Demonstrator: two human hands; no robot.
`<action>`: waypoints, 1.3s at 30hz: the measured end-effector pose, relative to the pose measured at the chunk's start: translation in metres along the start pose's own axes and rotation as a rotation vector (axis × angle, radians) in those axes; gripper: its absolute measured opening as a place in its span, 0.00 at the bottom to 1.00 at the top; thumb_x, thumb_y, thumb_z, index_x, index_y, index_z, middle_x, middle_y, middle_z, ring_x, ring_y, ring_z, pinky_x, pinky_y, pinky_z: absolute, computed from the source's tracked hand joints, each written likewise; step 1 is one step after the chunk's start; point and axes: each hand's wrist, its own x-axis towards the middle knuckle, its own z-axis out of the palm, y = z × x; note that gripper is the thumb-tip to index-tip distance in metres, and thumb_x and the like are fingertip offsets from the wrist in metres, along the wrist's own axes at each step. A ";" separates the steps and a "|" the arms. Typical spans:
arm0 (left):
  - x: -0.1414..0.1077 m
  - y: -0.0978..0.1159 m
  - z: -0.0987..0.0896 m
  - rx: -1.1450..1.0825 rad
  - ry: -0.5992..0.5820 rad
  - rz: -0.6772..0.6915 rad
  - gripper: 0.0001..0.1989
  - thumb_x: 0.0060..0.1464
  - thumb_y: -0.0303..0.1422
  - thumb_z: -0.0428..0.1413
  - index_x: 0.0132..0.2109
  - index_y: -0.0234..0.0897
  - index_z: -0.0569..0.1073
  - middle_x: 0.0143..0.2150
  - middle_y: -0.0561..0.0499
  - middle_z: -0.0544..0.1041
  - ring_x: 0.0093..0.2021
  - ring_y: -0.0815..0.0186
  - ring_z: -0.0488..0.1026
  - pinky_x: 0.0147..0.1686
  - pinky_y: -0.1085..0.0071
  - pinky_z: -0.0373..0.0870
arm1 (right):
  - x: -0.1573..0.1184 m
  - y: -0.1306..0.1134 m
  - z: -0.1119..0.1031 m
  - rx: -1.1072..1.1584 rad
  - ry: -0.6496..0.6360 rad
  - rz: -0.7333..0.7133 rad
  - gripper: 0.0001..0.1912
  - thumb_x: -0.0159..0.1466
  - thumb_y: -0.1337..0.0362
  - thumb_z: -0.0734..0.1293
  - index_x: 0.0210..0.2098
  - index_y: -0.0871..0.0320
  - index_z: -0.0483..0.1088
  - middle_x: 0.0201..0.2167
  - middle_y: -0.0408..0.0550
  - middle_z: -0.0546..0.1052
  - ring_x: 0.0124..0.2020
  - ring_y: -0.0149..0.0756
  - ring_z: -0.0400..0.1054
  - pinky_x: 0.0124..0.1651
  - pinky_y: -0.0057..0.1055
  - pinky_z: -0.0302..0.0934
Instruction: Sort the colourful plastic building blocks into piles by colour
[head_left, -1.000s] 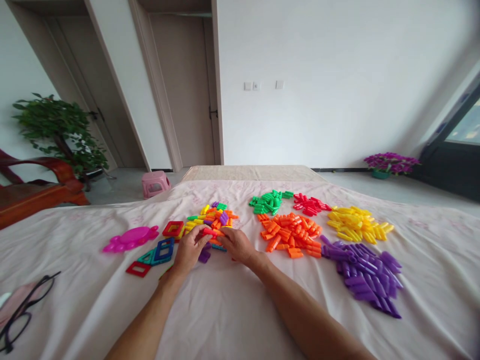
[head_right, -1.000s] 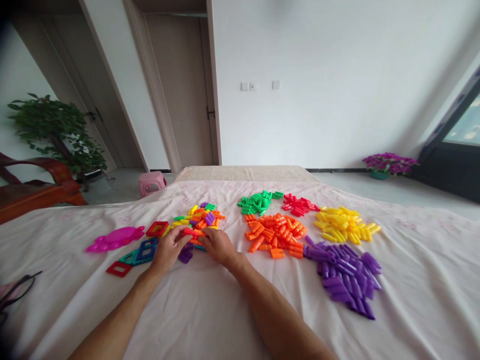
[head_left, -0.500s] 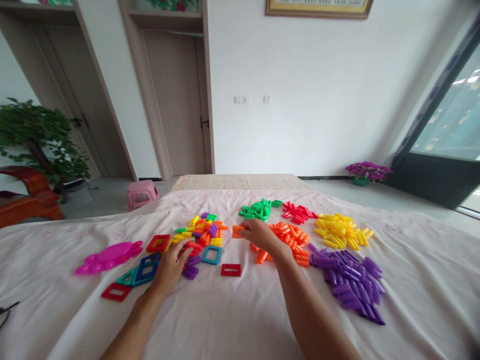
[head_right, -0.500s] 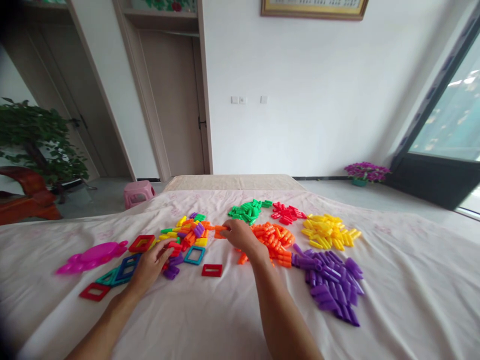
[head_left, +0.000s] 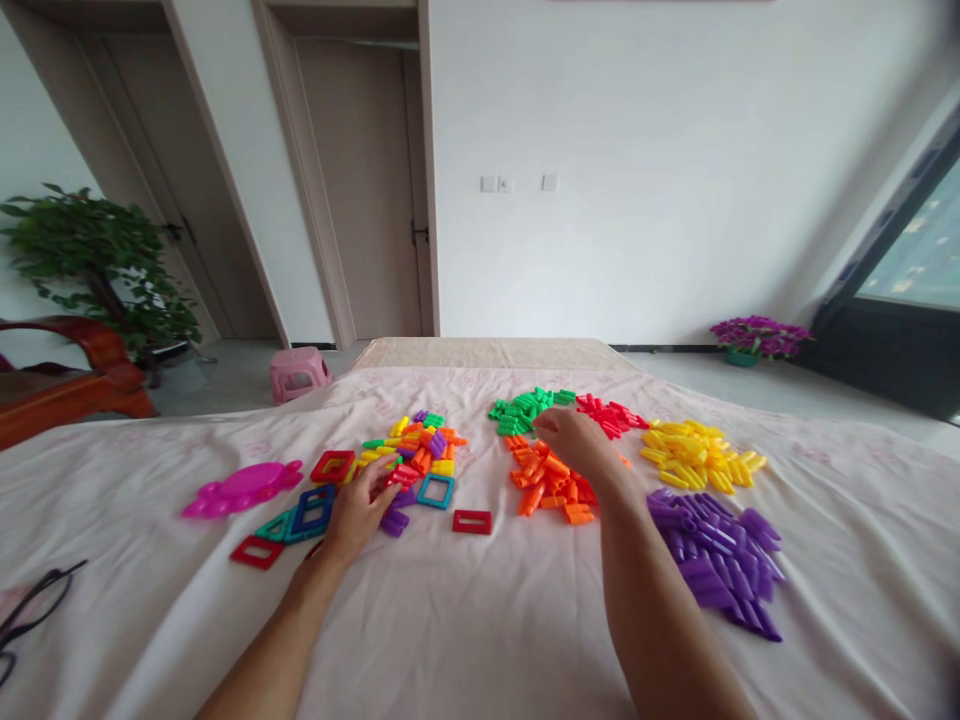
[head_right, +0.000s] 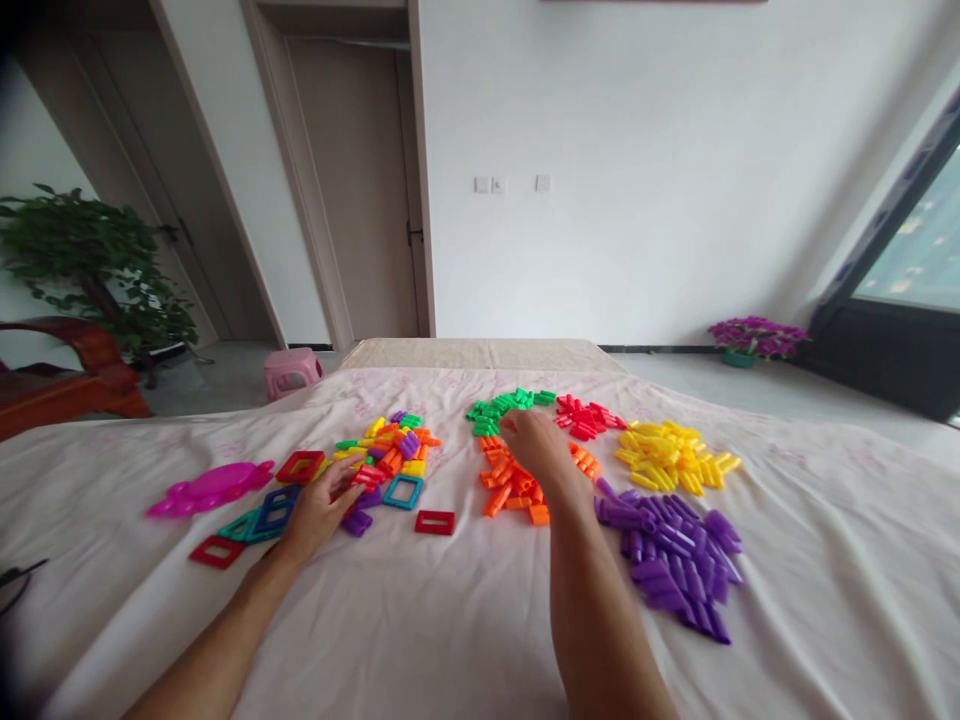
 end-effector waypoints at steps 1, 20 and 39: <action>0.000 0.003 0.000 0.025 0.002 0.000 0.23 0.57 0.41 0.55 0.59 0.39 0.70 0.55 0.44 0.77 0.52 0.59 0.76 0.55 0.58 0.72 | 0.000 -0.012 0.007 0.060 -0.025 -0.085 0.11 0.63 0.67 0.63 0.37 0.56 0.78 0.34 0.48 0.79 0.36 0.35 0.71 0.34 0.27 0.53; 0.000 0.032 -0.015 0.181 0.157 0.114 0.21 0.60 0.43 0.51 0.58 0.43 0.70 0.50 0.48 0.80 0.47 0.59 0.78 0.50 0.63 0.73 | -0.006 -0.075 0.089 0.339 -0.071 -0.311 0.09 0.64 0.61 0.66 0.29 0.57 0.72 0.25 0.41 0.72 0.26 0.28 0.60 0.29 0.25 0.45; 0.004 -0.041 -0.074 0.551 0.234 -0.229 0.26 0.64 0.45 0.42 0.62 0.40 0.69 0.57 0.41 0.76 0.55 0.52 0.74 0.50 0.57 0.70 | 0.045 0.103 -0.001 -0.064 0.212 0.526 0.23 0.65 0.52 0.61 0.55 0.53 0.74 0.48 0.59 0.78 0.47 0.48 0.71 0.40 0.34 0.57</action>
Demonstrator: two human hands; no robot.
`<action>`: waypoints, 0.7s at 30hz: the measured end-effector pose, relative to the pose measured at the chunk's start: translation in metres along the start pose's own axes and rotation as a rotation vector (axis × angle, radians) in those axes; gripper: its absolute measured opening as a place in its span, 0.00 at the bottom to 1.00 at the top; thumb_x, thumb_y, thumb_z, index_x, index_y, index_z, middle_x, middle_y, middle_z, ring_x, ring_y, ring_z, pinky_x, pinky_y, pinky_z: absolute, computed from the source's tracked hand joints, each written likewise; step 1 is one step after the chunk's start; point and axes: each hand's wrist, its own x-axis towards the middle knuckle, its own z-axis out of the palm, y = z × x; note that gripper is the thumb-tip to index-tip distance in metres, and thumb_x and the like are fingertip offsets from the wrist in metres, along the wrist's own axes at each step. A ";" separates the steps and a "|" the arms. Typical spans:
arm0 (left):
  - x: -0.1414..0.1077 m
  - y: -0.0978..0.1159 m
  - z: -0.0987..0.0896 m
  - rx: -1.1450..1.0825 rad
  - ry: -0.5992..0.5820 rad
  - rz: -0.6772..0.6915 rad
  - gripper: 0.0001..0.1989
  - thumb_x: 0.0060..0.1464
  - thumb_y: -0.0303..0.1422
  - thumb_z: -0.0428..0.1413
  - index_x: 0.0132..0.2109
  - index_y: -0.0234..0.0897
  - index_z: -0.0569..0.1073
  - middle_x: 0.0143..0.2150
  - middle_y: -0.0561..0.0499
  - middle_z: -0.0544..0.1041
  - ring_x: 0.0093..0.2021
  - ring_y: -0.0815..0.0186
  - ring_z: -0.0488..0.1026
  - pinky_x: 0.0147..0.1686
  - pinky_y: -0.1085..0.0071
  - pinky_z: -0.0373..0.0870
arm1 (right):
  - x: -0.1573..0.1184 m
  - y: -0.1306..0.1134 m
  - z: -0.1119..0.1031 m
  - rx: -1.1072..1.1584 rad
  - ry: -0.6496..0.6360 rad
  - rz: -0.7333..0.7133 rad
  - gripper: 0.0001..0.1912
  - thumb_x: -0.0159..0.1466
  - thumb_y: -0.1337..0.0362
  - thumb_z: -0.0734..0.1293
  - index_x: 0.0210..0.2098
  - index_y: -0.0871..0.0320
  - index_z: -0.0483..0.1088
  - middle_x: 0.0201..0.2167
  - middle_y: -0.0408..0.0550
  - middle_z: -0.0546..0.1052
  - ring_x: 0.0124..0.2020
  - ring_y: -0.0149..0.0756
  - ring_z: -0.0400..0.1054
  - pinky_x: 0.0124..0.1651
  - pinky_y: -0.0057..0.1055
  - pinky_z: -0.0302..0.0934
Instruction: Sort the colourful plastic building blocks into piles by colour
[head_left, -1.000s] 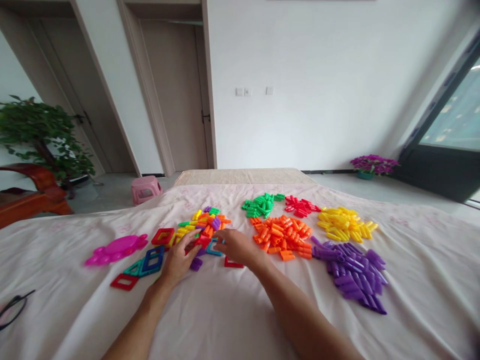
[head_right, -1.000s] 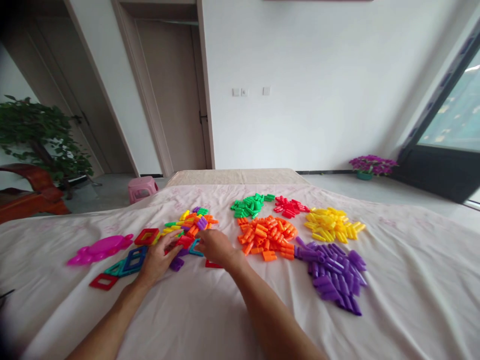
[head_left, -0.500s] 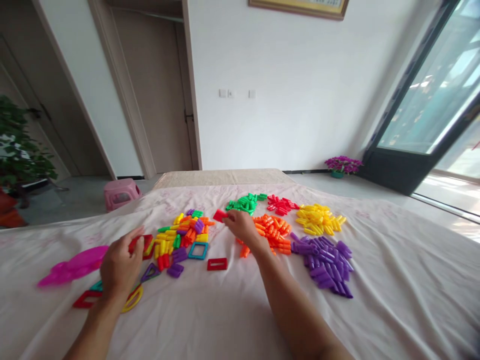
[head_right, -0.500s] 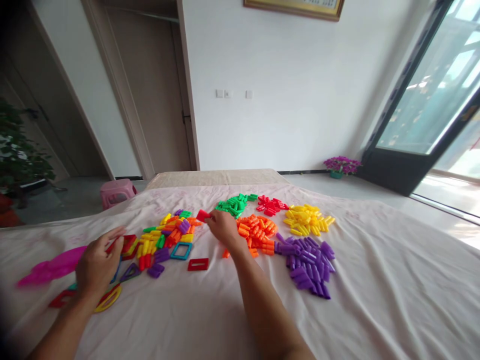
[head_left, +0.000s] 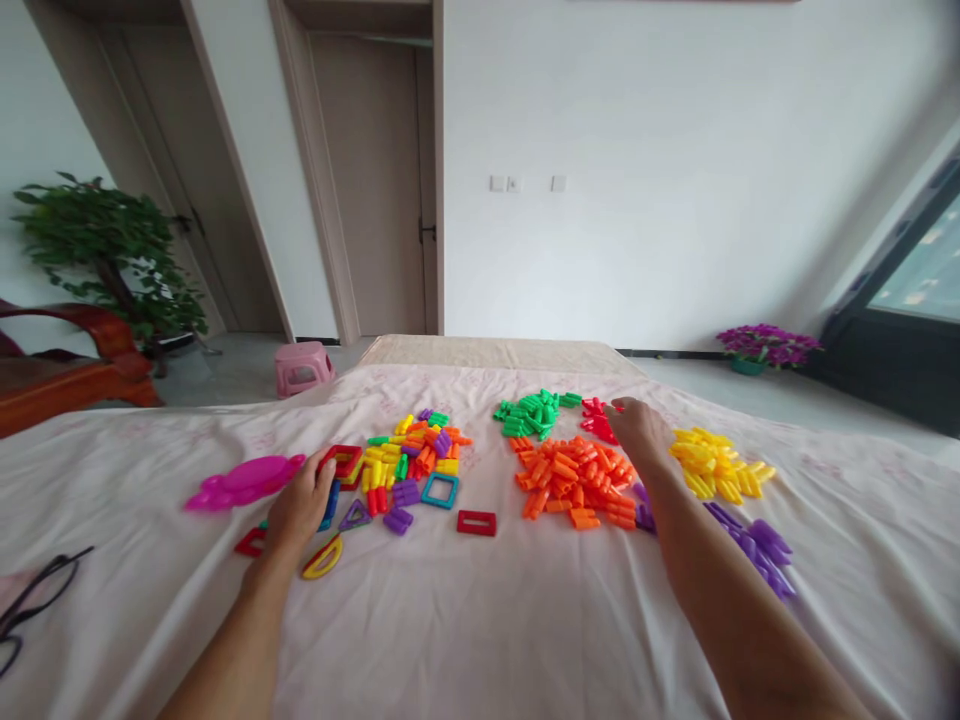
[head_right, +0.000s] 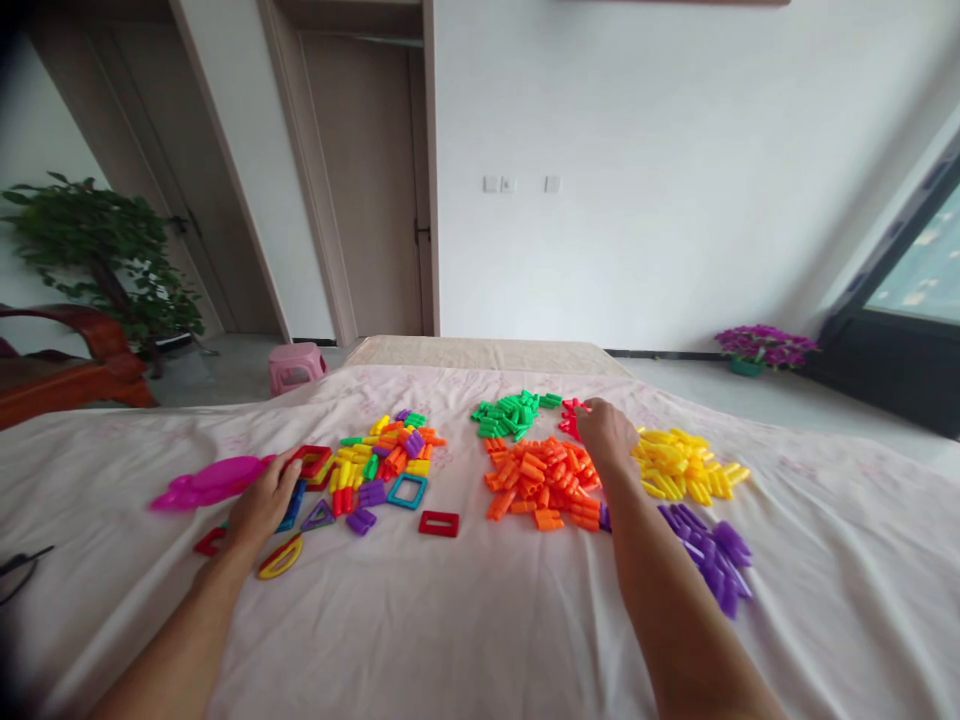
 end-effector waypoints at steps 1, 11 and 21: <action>0.000 0.001 0.000 0.009 0.002 0.007 0.26 0.64 0.45 0.42 0.62 0.40 0.69 0.57 0.41 0.76 0.54 0.52 0.74 0.49 0.58 0.70 | -0.004 -0.007 0.003 0.019 0.006 -0.050 0.22 0.66 0.53 0.60 0.55 0.53 0.74 0.47 0.58 0.78 0.46 0.47 0.72 0.39 0.33 0.57; -0.001 0.011 -0.006 0.015 -0.081 -0.086 0.28 0.66 0.46 0.38 0.65 0.40 0.64 0.63 0.42 0.71 0.62 0.53 0.68 0.57 0.58 0.64 | -0.114 -0.158 0.080 0.131 -0.336 -0.850 0.26 0.64 0.63 0.63 0.62 0.52 0.64 0.54 0.51 0.74 0.47 0.39 0.72 0.44 0.29 0.62; -0.001 0.011 -0.006 0.031 -0.069 -0.081 0.28 0.66 0.45 0.38 0.65 0.40 0.65 0.63 0.43 0.71 0.62 0.55 0.68 0.57 0.61 0.65 | -0.131 -0.192 0.087 -0.063 -0.335 -0.824 0.19 0.64 0.58 0.61 0.54 0.54 0.68 0.50 0.53 0.75 0.46 0.44 0.73 0.41 0.32 0.62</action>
